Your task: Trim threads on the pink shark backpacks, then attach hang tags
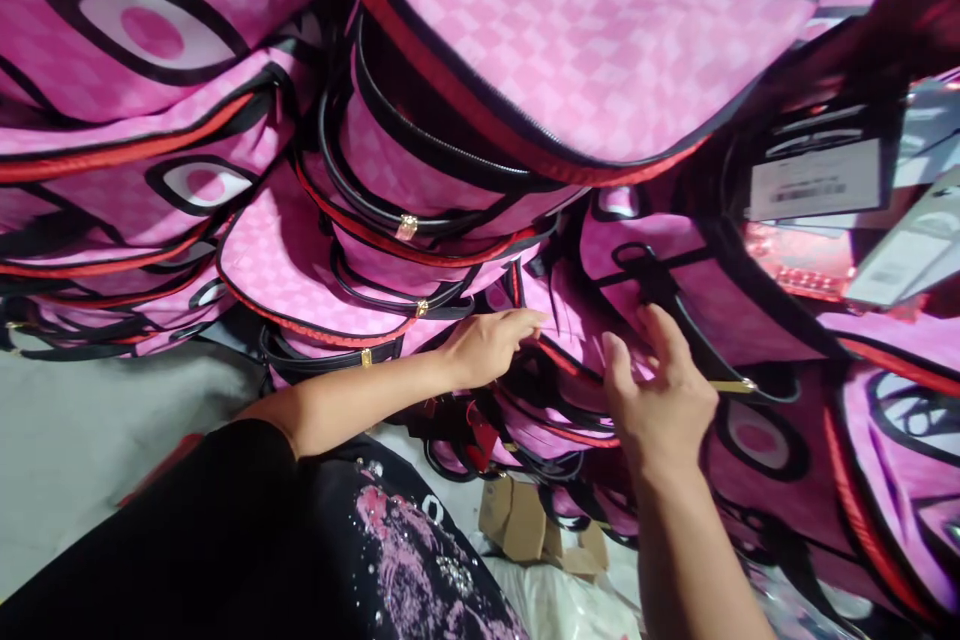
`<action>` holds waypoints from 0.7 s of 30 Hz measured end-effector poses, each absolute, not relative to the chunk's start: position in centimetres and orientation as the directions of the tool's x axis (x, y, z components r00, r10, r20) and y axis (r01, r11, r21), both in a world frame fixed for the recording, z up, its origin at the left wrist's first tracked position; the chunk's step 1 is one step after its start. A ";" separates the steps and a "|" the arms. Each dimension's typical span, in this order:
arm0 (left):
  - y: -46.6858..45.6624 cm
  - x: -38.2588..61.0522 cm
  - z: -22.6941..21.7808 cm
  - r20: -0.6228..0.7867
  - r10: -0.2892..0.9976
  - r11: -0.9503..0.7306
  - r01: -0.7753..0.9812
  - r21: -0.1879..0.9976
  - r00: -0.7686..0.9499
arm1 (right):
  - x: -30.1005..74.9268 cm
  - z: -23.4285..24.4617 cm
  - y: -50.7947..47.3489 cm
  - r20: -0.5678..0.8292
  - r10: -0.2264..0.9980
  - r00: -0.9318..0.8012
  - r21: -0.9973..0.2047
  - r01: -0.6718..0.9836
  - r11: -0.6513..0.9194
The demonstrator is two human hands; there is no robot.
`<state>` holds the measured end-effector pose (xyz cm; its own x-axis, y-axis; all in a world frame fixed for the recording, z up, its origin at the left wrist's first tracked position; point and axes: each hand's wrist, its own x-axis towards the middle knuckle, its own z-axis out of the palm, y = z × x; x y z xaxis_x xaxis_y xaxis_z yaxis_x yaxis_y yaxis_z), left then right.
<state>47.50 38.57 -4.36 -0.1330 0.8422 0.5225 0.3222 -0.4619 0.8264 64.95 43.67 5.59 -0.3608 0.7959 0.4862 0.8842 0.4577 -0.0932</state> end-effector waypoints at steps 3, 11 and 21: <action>38.1 47.5 -4.6 0.481 0.785 -0.429 0.219 0.877 -0.391 | 66.1 5.7 43.6 0.341 0.804 -0.487 -0.181 0.805 0.564; 38.7 47.9 -4.1 0.402 0.856 -0.384 0.120 0.915 -0.324 | 68.0 5.8 43.7 0.337 0.759 -0.557 -0.058 0.792 0.608; 40.6 46.4 -0.5 0.350 0.842 -0.309 0.164 0.937 -0.411 | 67.6 5.4 42.9 0.343 0.807 -0.481 -0.195 0.804 0.562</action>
<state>46.42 40.63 -0.45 -0.4113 0.8418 0.3495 0.1641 -0.3088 0.9369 67.56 42.86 5.40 -0.4809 0.8067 0.3435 0.8038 0.5621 -0.1948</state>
